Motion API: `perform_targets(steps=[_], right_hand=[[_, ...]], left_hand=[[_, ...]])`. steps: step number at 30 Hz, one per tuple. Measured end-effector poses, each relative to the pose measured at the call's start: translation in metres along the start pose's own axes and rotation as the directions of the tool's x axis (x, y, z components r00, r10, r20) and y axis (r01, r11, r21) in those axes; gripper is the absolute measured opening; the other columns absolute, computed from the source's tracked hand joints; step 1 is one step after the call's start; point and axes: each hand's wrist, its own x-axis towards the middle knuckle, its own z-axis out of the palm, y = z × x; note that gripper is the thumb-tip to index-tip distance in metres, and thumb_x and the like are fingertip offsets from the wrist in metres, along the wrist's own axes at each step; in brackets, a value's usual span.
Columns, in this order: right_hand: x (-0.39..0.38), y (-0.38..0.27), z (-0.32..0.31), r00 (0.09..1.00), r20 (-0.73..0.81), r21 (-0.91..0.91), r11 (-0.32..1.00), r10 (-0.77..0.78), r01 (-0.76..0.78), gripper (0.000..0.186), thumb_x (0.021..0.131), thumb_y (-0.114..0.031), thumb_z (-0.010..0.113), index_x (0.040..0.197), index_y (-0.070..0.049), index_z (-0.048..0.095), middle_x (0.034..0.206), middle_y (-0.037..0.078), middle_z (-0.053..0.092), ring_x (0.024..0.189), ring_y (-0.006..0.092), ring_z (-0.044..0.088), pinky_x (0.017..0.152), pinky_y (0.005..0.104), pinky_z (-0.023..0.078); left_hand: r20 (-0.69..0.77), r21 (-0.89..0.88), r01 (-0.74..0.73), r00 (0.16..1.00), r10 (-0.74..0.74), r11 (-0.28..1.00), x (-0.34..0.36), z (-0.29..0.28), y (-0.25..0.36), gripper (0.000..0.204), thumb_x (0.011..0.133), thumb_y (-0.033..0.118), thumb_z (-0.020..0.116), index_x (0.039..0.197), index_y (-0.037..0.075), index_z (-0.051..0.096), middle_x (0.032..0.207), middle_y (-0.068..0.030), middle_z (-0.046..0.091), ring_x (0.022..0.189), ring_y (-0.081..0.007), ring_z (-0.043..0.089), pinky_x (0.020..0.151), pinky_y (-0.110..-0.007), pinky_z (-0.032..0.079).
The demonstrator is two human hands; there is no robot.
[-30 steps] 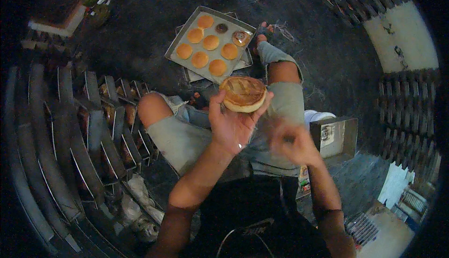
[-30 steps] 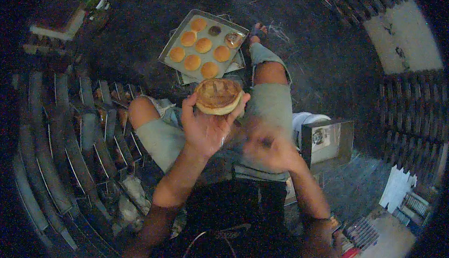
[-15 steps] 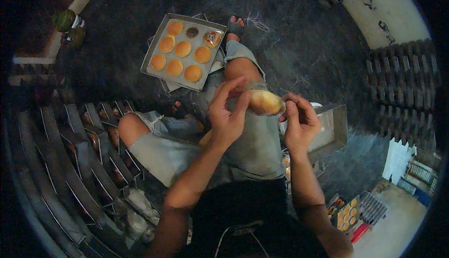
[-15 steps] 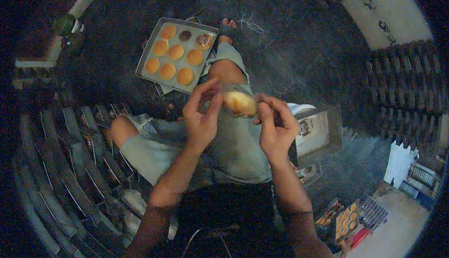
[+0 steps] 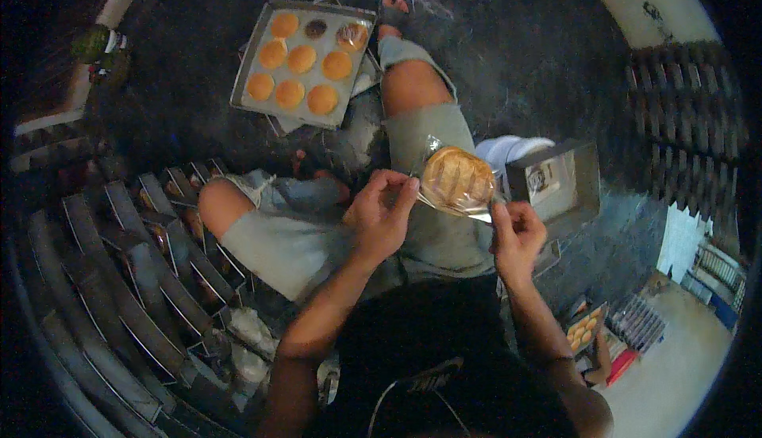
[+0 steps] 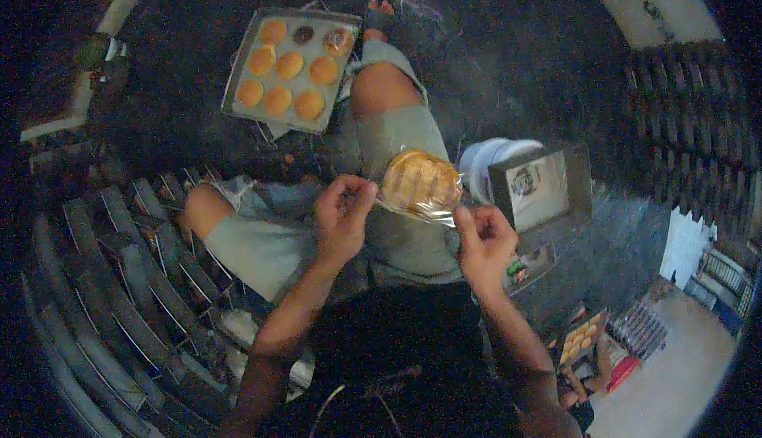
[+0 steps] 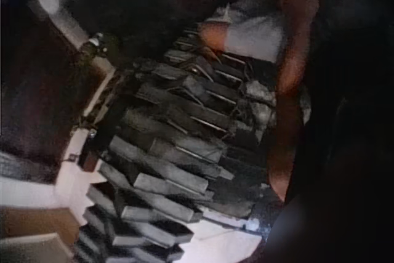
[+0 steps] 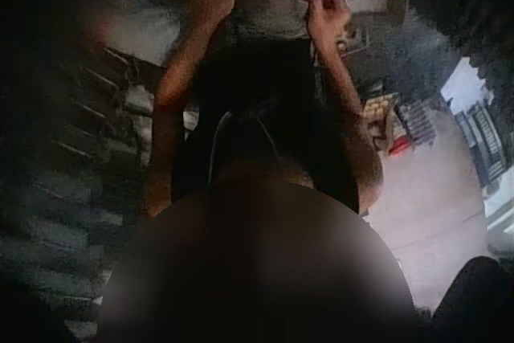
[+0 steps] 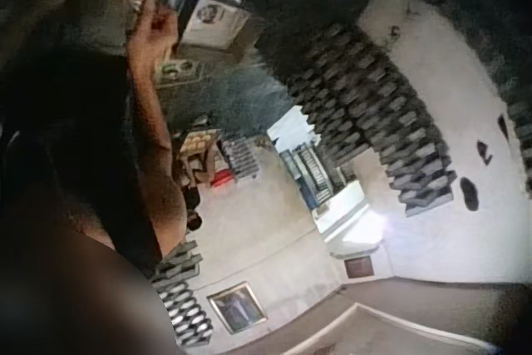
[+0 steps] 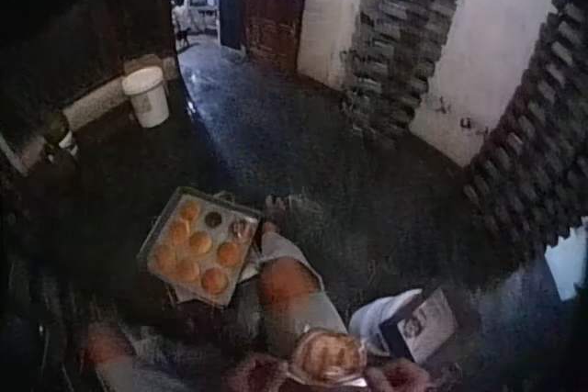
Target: The person sits on the floor and individually wraps small round buns in clear plastic bags, placing each wrapped bun onto a metal tray. The person repeats this process for multiple buns from a tray.
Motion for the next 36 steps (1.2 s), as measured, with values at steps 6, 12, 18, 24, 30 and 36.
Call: perform_targets(steps=[6, 12, 18, 24, 30, 36], right_hand=[[-0.023, -0.018, 0.076, 0.96, 0.06, 0.241, 0.937, -0.273, 0.252, 0.037, 0.091, -0.01, 0.076, 0.124, -0.001, 0.063, 0.133, 0.019, 0.06, 0.129, 0.0243, 0.054, 0.11, 0.0439, 0.042], [0.018, -0.085, 0.101, 0.336, 0.567, 0.228, 0.536, -0.752, 0.813, 0.056, 0.091, -0.029, 0.074, 0.137, -0.001, 0.058, 0.15, 0.027, 0.05, 0.142, 0.0433, 0.045, 0.118, 0.059, 0.031], [0.032, -0.025, 0.103, 0.694, 0.48, -0.51, 0.473, -0.536, 0.718, 0.06, 0.091, -0.029, 0.07, 0.144, -0.006, 0.054, 0.161, 0.023, 0.039, 0.153, 0.0483, 0.026, 0.123, 0.0617, 0.018], [0.033, -0.023, 0.108, 0.669, 0.429, -0.501, 0.456, -0.607, 0.735, 0.045, 0.092, -0.029, 0.069, 0.131, -0.007, 0.063, 0.156, 0.022, 0.047, 0.15, 0.0471, 0.033, 0.123, 0.061, 0.019], [0.043, -0.015, 0.104, 0.659, 0.391, -0.469, 0.477, -0.643, 0.743, 0.04, 0.091, -0.024, 0.07, 0.127, -0.007, 0.065, 0.154, 0.021, 0.049, 0.148, 0.0464, 0.036, 0.121, 0.0596, 0.023], [0.047, -0.016, 0.1, 0.663, 0.364, -0.458, 0.494, -0.654, 0.739, 0.036, 0.09, -0.021, 0.07, 0.123, -0.006, 0.066, 0.154, 0.02, 0.049, 0.147, 0.0468, 0.036, 0.121, 0.058, 0.025]], left_hand=[[-0.144, -0.273, 0.153, 0.97, -0.198, 0.95, 0.007, 0.008, -0.02, 0.038, 0.097, 0.035, 0.075, 0.117, 0.003, 0.065, 0.102, -0.0031, 0.066, 0.091, -0.0099, 0.061, 0.083, -0.028, 0.051], [0.494, -0.865, 0.482, 0.867, 0.067, 0.138, 0.002, -0.081, 0.092, 0.113, 0.086, 0.089, 0.045, 0.16, 0.004, 0.033, 0.158, -0.0259, 0.042, 0.147, -0.0381, 0.043, 0.121, -0.052, 0.037], [-0.032, -0.957, -0.161, 0.885, 0.464, 0.242, -0.001, -0.124, 0.168, 0.124, 0.081, 0.093, 0.046, 0.165, 0.008, 0.017, 0.167, -0.0258, 0.025, 0.154, -0.0426, 0.028, 0.125, -0.061, 0.021], [-0.31, -0.897, -0.44, 0.703, 0.64, 0.048, 0.001, -0.133, 0.184, 0.117, 0.087, 0.08, 0.056, 0.163, -0.001, 0.018, 0.169, -0.0262, 0.019, 0.157, -0.0414, 0.02, 0.13, -0.058, 0.008], [-0.381, -0.85, -0.526, 0.661, 0.647, 0.036, -0.001, -0.13, 0.194, 0.114, 0.089, 0.081, 0.051, 0.16, -0.005, 0.025, 0.168, -0.0262, 0.022, 0.156, -0.0411, 0.023, 0.13, -0.058, 0.007], [-0.42, -0.79, -0.605, 0.651, 0.632, 0.098, -0.001, -0.116, 0.194, 0.114, 0.09, 0.083, 0.045, 0.159, -0.006, 0.026, 0.166, -0.0265, 0.026, 0.155, -0.0413, 0.025, 0.13, -0.058, 0.008]])
